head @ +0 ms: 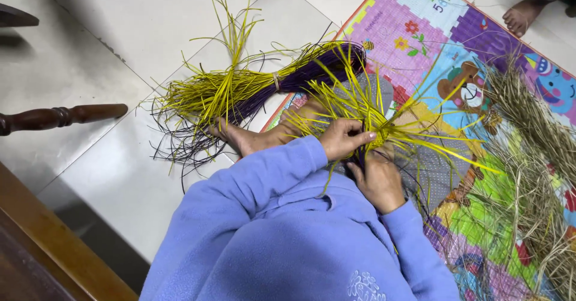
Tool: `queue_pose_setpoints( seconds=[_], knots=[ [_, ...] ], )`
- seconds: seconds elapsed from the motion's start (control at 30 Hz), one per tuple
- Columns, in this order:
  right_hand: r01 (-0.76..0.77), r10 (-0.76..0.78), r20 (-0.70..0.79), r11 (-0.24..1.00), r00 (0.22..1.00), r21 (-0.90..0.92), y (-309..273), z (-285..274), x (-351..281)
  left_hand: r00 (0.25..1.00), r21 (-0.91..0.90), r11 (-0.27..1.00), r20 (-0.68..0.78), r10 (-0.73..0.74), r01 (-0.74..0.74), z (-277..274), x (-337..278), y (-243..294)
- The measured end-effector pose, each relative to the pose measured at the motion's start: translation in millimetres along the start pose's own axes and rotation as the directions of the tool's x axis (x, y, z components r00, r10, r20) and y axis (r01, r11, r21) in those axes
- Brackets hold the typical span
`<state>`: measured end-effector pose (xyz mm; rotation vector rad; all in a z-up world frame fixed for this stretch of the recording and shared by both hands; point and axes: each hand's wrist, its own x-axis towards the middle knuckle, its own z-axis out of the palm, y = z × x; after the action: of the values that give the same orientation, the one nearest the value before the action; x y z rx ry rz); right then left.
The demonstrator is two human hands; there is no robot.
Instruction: Weaving together colored strands to create a circular base or object
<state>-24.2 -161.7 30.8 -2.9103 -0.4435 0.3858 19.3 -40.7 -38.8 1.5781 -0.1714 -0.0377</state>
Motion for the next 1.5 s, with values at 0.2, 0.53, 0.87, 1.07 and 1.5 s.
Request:
queue_pose_setpoints(
  seconds=[0.2, 0.53, 0.87, 1.07, 1.5],
  knots=[
    [-0.085, 0.04, 0.176, 0.963, 0.984, 0.257, 6.3, 2.7, -5.4, 0.915, -0.107, 0.967, 0.362, -0.177, 0.23, -26.2, 24.5, -52.0],
    [-0.074, 0.025, 0.216, 0.973, 0.976, 0.22, 0.3, -9.1, -1.8, 0.866, 0.816, 0.345, -0.334, -0.373, 0.464, -210.7, 21.2, -98.9],
    [-0.083, 0.025, 0.241, 0.968, 0.97, 0.235, -10.8, -22.1, -3.7, 0.776, 0.82, 0.057, -0.513, -0.367, 0.569, -275.2, 2.4, -126.9],
    [-0.111, 0.044, 0.243, 0.956, 0.969, 0.271, -3.7, -15.5, -10.6, 0.826, 0.843, 0.113, -0.474, -0.304, 0.526, -341.5, 43.1, -217.5],
    [-0.107, 0.025, 0.223, 0.925, 0.975, 0.365, 3.3, -7.2, -13.4, 0.839, 0.883, 0.064, -0.417, -0.349, 0.466, -363.7, 57.7, -189.9]
  ],
)
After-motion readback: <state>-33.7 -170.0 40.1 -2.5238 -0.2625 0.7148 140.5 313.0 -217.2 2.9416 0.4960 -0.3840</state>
